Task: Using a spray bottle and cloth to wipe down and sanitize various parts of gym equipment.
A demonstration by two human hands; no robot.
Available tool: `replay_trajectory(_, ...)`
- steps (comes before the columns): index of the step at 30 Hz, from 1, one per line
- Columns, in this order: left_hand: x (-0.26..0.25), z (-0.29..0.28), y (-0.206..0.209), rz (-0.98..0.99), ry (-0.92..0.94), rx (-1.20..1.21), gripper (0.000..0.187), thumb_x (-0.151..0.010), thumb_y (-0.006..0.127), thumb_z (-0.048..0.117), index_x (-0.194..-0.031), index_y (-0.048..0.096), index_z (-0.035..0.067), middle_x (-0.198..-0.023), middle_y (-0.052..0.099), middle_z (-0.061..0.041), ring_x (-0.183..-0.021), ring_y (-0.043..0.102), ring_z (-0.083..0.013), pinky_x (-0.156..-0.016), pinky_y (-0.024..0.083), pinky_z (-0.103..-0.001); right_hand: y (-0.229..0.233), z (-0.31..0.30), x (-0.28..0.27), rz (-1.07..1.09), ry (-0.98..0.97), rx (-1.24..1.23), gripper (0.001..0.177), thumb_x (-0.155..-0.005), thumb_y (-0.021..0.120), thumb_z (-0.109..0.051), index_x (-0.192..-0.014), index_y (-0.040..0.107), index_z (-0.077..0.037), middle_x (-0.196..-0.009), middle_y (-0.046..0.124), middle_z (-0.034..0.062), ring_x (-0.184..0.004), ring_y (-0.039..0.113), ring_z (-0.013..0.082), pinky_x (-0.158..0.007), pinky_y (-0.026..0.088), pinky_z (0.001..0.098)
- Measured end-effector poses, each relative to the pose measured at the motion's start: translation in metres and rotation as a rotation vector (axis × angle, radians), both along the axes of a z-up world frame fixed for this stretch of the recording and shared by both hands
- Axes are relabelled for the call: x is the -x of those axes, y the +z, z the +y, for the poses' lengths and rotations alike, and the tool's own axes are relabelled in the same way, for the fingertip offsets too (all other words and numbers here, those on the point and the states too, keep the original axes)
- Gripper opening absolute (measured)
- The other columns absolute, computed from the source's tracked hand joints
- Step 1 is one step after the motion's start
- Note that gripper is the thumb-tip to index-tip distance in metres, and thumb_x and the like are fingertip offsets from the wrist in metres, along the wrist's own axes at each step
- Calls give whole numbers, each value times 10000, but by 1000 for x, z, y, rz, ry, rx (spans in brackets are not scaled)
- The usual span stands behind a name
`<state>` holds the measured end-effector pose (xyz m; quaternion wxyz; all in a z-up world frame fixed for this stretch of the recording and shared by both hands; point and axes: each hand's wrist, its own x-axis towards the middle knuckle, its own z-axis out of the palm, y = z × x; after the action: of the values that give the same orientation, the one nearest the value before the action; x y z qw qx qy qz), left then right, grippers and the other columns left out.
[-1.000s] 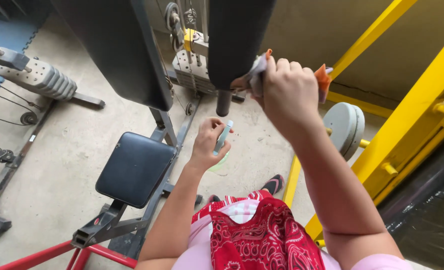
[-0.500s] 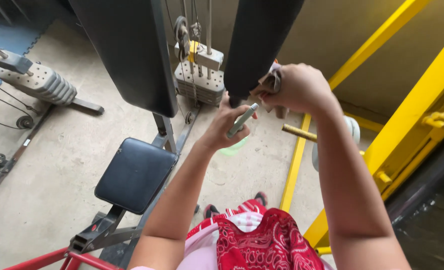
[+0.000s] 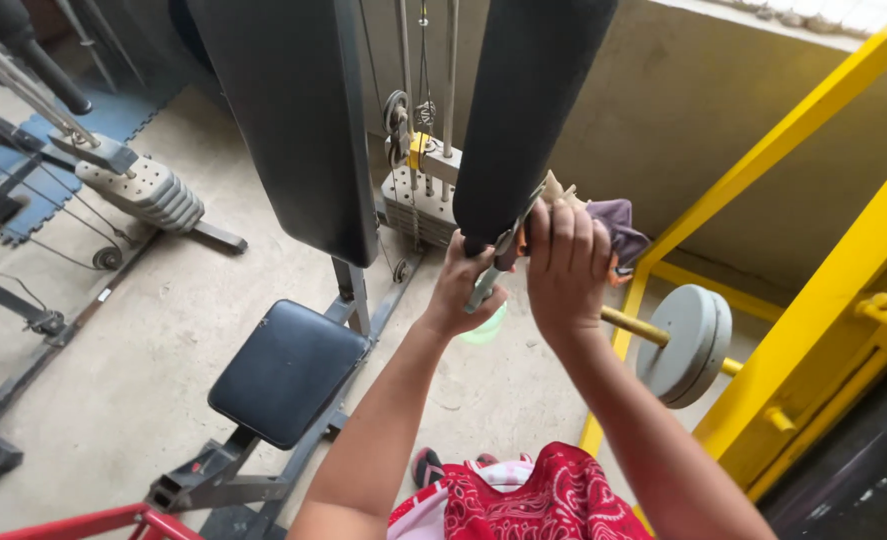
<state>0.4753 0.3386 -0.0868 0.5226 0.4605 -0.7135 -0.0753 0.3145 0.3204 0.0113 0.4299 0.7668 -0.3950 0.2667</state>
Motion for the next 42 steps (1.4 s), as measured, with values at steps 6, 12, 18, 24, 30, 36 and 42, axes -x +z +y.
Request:
replay_trajectory(6, 9, 6, 6, 3, 69, -94, 283, -731, 657, 107, -1004, 703, 170, -1223, 599, -66, -1248, 454, -350, -1115, 434, -439, 13, -2, 7, -21, -6, -85, 461, -942, 609, -223, -1378, 559, -84, -1251, 548, 89, -1186, 541, 270, -1058, 419, 404)
replay_trajectory(12, 22, 6, -1, -6, 137, -64, 243, -771, 664, 136, -1007, 704, 174, -1211, 649, -29, -1222, 462, -338, -1102, 434, -417, 32, -19, 19, 83, 34, -342, 330, -953, 631, -314, -1167, 605, -65, -974, 585, 78, -902, 592, 242, -814, 463, 376)
replay_trajectory(18, 23, 5, -14, -142, 193, -178, 270, -793, 693, 195, -1061, 660, 195, -1128, 667, -4, -1217, 444, -369, -1130, 409, -446, 105, -23, 18, 67, 121, -936, 423, -873, 697, -446, -1016, 681, -48, -841, 705, 110, -810, 702, 283, -728, 530, 404)
replay_trajectory(24, 22, 4, -14, -112, 207, -82, 333, -797, 712, 243, -1119, 638, 199, -1214, 616, -63, -1324, 365, -472, -1179, 319, -526, 76, -83, 32, -135, 492, -1691, 307, -807, 788, -333, -1008, 774, -100, -880, 799, 78, -770, 704, 193, -712, 567, 350)
replay_trajectory(30, 20, 6, -21, -68, 166, -199, 314, -791, 711, 261, -1094, 662, 199, -1210, 609, -42, -1350, 353, -434, -1168, 365, -503, 103, -30, 28, -183, 277, -1556, 245, -811, 773, -321, -968, 790, -134, -861, 798, 52, -748, 744, 198, -711, 582, 362)
replay_trajectory(36, 20, 7, -16, -81, 169, -176, 361, -790, 719, 296, -1128, 639, 199, -1247, 551, -79, -1316, 380, -370, -1169, 392, -473, 48, -30, 40, -67, 244, -963, 413, -822, 813, -458, -1058, 713, -133, -828, 732, 83, -757, 715, 299, -682, 555, 435)
replay_trajectory(42, 10, 11, -21, -99, 117, -147, 320, -781, 752, 274, -1087, 692, 201, -1274, 590, -51, -1346, 407, -365, -1194, 386, -472, 14, 10, 37, 19, 167, -275, 486, -884, 738, -220, -1343, 627, -106, -1040, 628, 41, -974, 635, 227, -873, 496, 386)
